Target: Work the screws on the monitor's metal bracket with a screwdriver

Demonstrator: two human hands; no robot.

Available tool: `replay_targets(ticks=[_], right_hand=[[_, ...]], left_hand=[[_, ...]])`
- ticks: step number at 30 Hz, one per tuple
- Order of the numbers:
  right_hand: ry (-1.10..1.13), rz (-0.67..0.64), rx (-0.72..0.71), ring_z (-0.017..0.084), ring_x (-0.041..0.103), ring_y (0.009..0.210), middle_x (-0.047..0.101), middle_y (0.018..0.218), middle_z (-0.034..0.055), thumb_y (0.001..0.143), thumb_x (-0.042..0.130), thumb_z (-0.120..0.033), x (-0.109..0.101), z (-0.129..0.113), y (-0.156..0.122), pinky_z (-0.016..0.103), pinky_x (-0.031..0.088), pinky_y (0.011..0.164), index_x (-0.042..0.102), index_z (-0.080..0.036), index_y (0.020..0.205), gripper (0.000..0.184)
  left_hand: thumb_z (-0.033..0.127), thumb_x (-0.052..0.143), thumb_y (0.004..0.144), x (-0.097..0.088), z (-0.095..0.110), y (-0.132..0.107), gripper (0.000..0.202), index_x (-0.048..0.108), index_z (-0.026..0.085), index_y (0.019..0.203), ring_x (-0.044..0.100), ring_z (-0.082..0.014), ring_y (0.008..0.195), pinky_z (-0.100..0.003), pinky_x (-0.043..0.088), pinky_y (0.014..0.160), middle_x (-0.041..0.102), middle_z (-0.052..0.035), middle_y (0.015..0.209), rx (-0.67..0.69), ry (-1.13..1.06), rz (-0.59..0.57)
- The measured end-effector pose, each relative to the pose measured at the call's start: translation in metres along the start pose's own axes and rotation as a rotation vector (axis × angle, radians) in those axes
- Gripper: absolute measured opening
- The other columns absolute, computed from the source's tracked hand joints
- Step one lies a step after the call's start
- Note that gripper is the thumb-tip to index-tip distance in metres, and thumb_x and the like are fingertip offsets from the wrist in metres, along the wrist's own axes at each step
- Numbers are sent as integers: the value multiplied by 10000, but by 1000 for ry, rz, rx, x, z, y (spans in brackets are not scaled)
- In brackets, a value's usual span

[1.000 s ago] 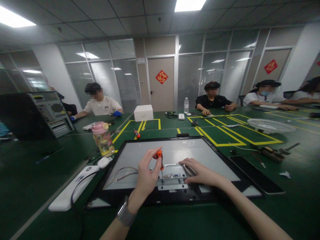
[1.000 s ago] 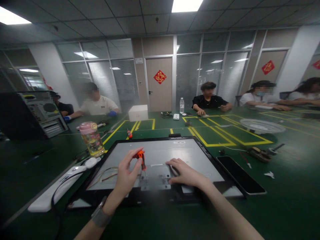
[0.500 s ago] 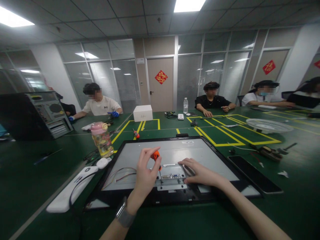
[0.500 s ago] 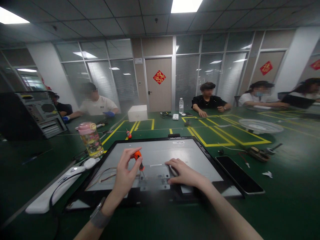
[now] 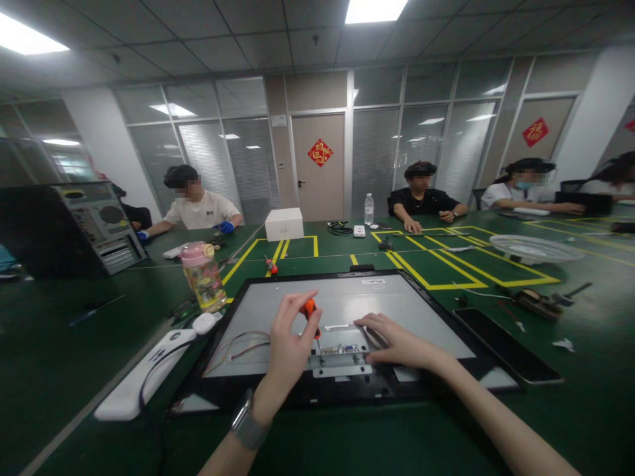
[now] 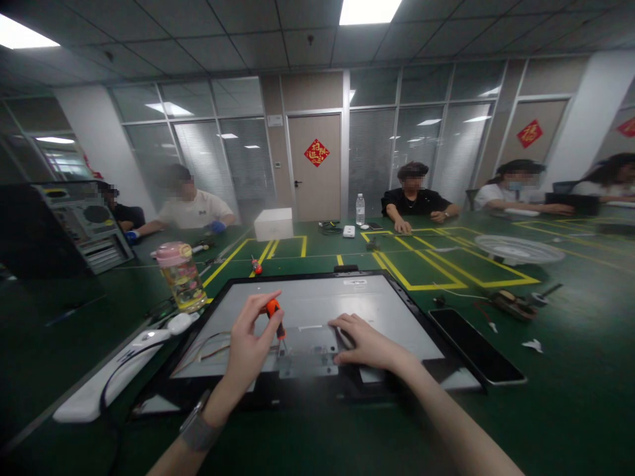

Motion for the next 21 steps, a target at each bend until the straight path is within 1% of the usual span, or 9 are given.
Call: replay_targets(ticks=[2, 5, 6, 8, 10, 14, 18, 19, 21], right_hand=[[7, 0, 0, 300, 403, 1276, 492, 1347, 96, 730, 716, -407, 0, -1, 0, 426, 310, 1084, 476, -221, 1359, 699], [8, 0, 2, 301, 412, 1267, 499, 1334, 98, 731, 714, -420, -1, -1, 0, 427, 319, 1077, 478, -232, 1358, 696], [6, 1, 0, 301, 416, 1262, 503, 1328, 99, 730, 714, -418, -1, -1, 0, 427, 322, 1075, 479, -231, 1358, 696], [3, 3, -9, 301, 421, 1253, 508, 1321, 97, 725, 716, -408, 0, 0, 0, 430, 325, 1071, 481, -228, 1355, 696], [2, 5, -15, 302, 420, 1251, 507, 1323, 92, 721, 718, -402, 0, 0, 0, 438, 325, 1069, 482, -234, 1354, 696], [7, 4, -7, 301, 410, 1262, 497, 1332, 92, 722, 719, -408, 0, 0, 0, 437, 314, 1077, 475, -235, 1360, 705], [13, -1, -1, 298, 416, 1256, 499, 1331, 97, 723, 720, -408, -1, -2, 0, 423, 317, 1076, 477, -223, 1359, 705], [13, 0, 1, 298, 417, 1255, 500, 1329, 99, 724, 720, -408, -2, -3, 0, 423, 318, 1075, 477, -221, 1359, 705], [9, 1, -1, 297, 419, 1252, 500, 1327, 102, 728, 718, -413, -2, -3, 0, 420, 321, 1072, 476, -217, 1360, 704]], left_hand=[[217, 533, 898, 0, 1, 0, 258, 619, 227, 1141, 575, -164, 873, -303, 472, 816, 573, -37, 954, 18, -3, -14], [196, 459, 927, 3, 2, -1, 313, 574, 228, 1216, 573, -180, 944, -315, 470, 834, 586, -60, 1023, 16, -23, -84], [195, 461, 927, 3, 2, -1, 317, 567, 230, 1224, 573, -177, 930, -314, 470, 827, 586, -58, 1013, 16, -12, -85], [206, 513, 907, 2, 3, -1, 300, 582, 233, 1198, 568, -163, 850, -304, 473, 792, 570, -42, 954, 31, 35, -44], [208, 543, 887, 2, 3, -1, 302, 591, 234, 1184, 561, -158, 815, -301, 476, 774, 558, -36, 937, 53, 68, -22], [182, 495, 901, 4, 1, 0, 347, 553, 236, 1239, 584, -163, 852, -304, 484, 785, 593, -46, 982, 51, 55, -64], [201, 581, 864, 0, 1, 1, 296, 604, 232, 1158, 569, -149, 788, -286, 482, 753, 567, -27, 921, 84, 93, 0], [202, 582, 863, 0, 1, 1, 299, 603, 232, 1160, 568, -151, 797, -286, 480, 757, 564, -28, 923, 89, 93, -5], [186, 516, 896, 2, 1, 1, 336, 564, 234, 1225, 575, -163, 861, -297, 478, 786, 578, -41, 968, 78, 70, -57]])
Point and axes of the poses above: each hand's wrist, its own y-axis towards the middle knuckle, its own x-axis out of the palm, z = x × y, the point moved 4 cm from there along y, towards the middle knuckle
